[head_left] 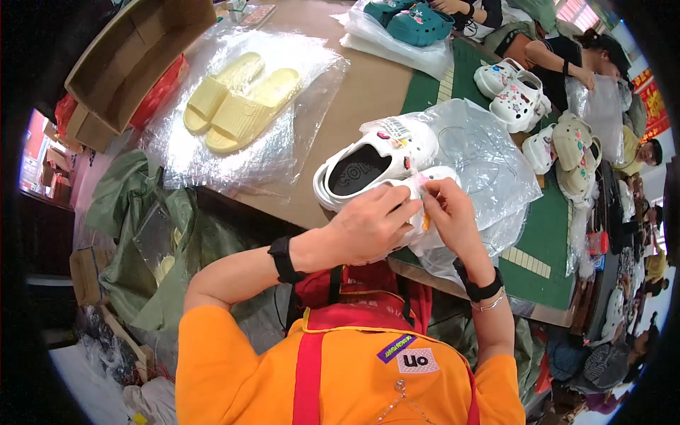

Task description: The person is packaging decorative clogs and slides into plastic bags and arranging them on a table for shipment.

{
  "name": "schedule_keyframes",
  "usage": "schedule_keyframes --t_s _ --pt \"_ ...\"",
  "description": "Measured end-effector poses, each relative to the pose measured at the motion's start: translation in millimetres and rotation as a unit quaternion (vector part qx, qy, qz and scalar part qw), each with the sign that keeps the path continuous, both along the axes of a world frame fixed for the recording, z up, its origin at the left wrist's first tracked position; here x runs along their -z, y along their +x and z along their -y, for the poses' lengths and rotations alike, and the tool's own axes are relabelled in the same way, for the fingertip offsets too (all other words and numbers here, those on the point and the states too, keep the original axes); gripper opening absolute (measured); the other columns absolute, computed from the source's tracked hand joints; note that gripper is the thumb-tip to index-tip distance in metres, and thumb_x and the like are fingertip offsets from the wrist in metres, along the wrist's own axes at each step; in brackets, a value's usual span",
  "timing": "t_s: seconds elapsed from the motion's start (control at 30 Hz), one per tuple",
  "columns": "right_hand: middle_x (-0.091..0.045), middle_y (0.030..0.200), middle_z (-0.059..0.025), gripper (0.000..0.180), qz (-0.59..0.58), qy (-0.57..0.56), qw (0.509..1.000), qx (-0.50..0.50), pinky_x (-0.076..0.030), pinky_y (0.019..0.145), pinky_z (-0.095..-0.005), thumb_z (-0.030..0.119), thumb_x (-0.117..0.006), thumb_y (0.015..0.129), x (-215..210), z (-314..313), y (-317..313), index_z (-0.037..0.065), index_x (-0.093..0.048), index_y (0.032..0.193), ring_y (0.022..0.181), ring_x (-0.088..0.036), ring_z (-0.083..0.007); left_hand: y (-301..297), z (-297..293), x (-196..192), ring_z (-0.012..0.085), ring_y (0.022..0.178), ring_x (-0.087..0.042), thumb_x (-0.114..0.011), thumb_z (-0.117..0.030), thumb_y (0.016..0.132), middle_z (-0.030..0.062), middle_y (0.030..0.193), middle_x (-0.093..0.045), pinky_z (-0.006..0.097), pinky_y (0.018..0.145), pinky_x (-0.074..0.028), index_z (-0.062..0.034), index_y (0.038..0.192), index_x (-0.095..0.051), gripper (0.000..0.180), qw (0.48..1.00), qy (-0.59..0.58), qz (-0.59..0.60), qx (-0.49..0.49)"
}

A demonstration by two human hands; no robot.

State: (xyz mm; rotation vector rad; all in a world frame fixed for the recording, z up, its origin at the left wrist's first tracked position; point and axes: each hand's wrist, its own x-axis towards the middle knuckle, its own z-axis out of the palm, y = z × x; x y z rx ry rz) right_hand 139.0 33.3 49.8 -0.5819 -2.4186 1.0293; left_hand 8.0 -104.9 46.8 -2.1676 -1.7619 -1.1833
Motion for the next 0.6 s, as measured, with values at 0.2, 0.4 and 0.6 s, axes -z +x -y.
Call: schedule_keyframes --t_s 0.2,0.4,0.6 --pt "-0.051 0.074 -0.0103 0.016 0.001 0.066 0.998 -0.008 -0.043 0.055 -0.0316 0.009 -0.057 0.079 4.3 1.1 -5.1 0.003 -0.057 0.094 0.060 -0.054 -0.0224 -26.6 -0.6 -9.0 0.0281 0.089 -0.056 -0.067 -0.017 0.069 0.0107 0.112 -0.048 0.034 0.075 -0.046 -0.0120 0.108 -0.050 0.043 0.993 -0.098 -0.011 0.065" --pt "-0.051 0.077 -0.0103 0.017 0.012 0.076 0.997 0.002 -0.043 0.056 -0.0347 0.010 -0.056 0.079 7.6 3.7 -1.5 0.005 -0.056 0.095 0.064 -0.054 -0.0261 -29.4 6.1 -8.8 0.0257 0.074 -0.057 -0.061 -0.010 0.069 0.0075 0.091 -0.052 0.034 0.064 -0.046 -0.0097 0.091 -0.055 0.023 0.996 -0.053 -0.042 0.060" --pt "-0.051 0.079 -0.0103 0.018 0.006 0.103 0.995 0.008 -0.044 0.057 -0.0357 0.009 -0.054 0.079 12.5 5.6 1.0 0.006 -0.056 0.096 0.066 -0.055 -0.0278 -37.6 71.6 5.5 0.0205 0.064 -0.053 -0.061 -0.014 0.069 0.0059 0.078 -0.053 0.031 0.057 -0.043 -0.0068 0.082 -0.053 0.016 0.981 -0.101 -0.158 0.054"
